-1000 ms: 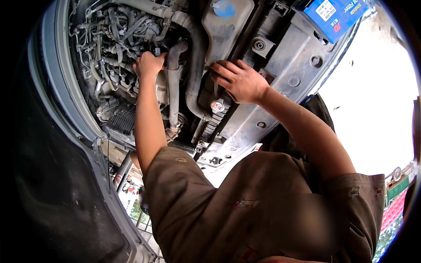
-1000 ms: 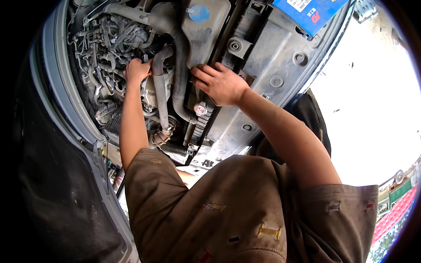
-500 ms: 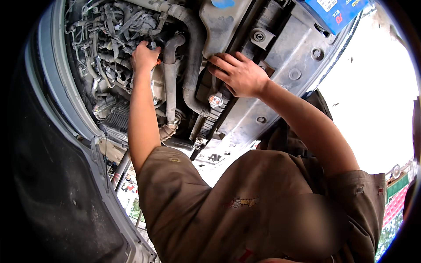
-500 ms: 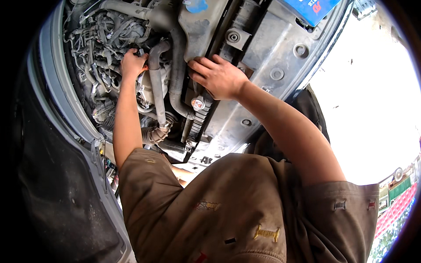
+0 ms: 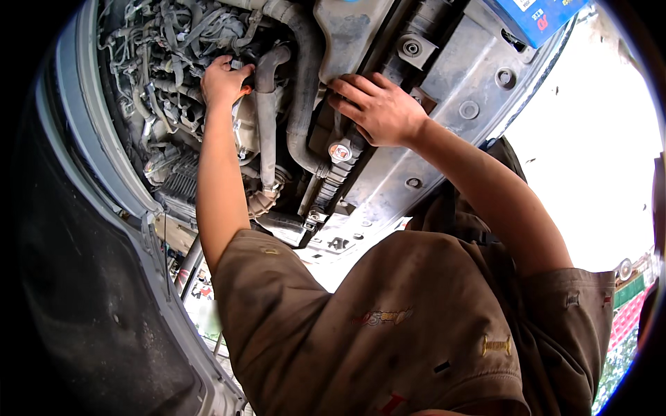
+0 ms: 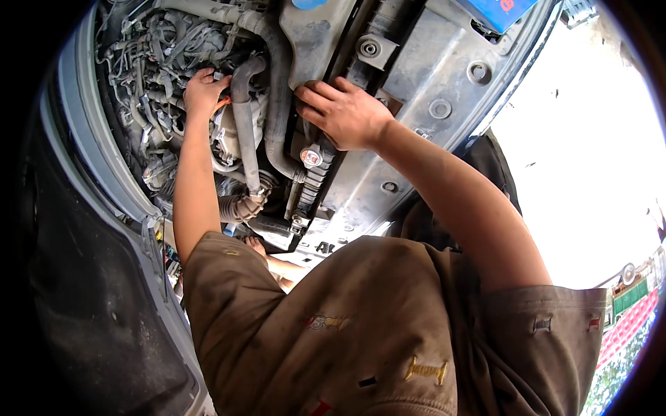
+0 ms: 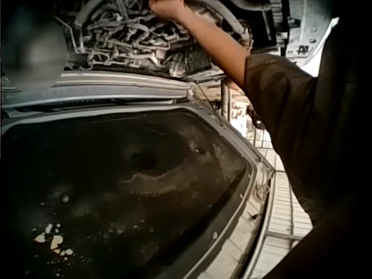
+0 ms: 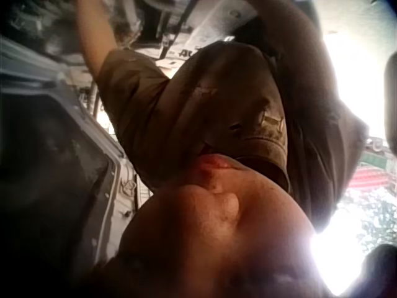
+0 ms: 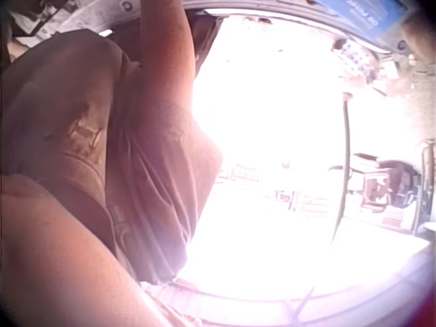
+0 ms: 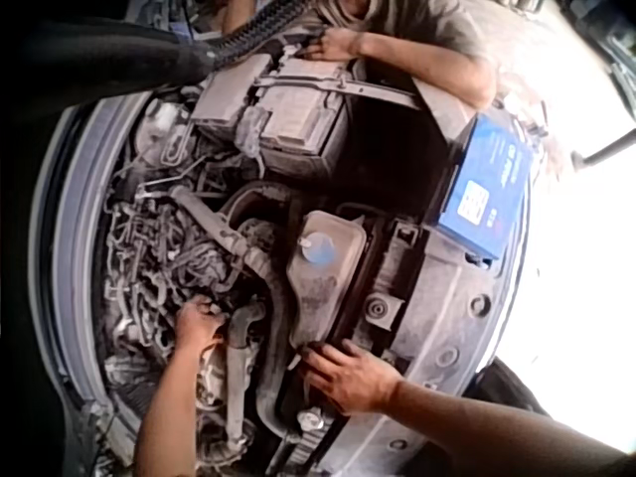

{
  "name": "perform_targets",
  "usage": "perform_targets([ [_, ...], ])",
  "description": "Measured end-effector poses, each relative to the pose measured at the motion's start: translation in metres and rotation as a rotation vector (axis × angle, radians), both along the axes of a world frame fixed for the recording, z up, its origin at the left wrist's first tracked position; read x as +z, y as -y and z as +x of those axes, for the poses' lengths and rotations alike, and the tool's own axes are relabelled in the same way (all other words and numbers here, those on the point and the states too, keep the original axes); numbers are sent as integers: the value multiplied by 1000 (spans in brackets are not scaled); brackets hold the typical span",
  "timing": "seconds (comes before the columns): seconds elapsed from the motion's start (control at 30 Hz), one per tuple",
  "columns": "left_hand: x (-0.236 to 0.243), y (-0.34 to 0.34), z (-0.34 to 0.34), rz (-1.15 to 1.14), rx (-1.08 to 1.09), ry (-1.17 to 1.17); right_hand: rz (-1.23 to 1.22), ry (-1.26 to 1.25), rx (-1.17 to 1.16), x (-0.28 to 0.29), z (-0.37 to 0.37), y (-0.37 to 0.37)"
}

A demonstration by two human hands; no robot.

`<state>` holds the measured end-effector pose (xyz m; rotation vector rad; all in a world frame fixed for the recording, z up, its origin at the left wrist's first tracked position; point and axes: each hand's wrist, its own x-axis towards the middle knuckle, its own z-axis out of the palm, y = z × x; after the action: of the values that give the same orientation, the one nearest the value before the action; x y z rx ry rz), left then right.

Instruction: The person works under the open hood of a car, using a ratchet to loosen and remove bolts from engine components. He removes a cylindrical part and later handles two cylindrical filters, comparing them side by side.

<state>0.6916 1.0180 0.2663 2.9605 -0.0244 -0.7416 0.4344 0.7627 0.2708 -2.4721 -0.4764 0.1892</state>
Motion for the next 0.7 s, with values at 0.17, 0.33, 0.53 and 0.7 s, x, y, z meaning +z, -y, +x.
perform_targets([
  [0.17,10,16,3,231,-85,-45,0,-3,-10,0,-1,1],
  [0.33,-12,0,18,330,-75,-92,-1,-8,4,0,-1,0],
  [0.53,-6,-3,24,283,-90,-14,14,32,-15,-1,-1,-1],
  [0.7,11,14,21,156,-278,251,24,37,-26,0,2,1],
])
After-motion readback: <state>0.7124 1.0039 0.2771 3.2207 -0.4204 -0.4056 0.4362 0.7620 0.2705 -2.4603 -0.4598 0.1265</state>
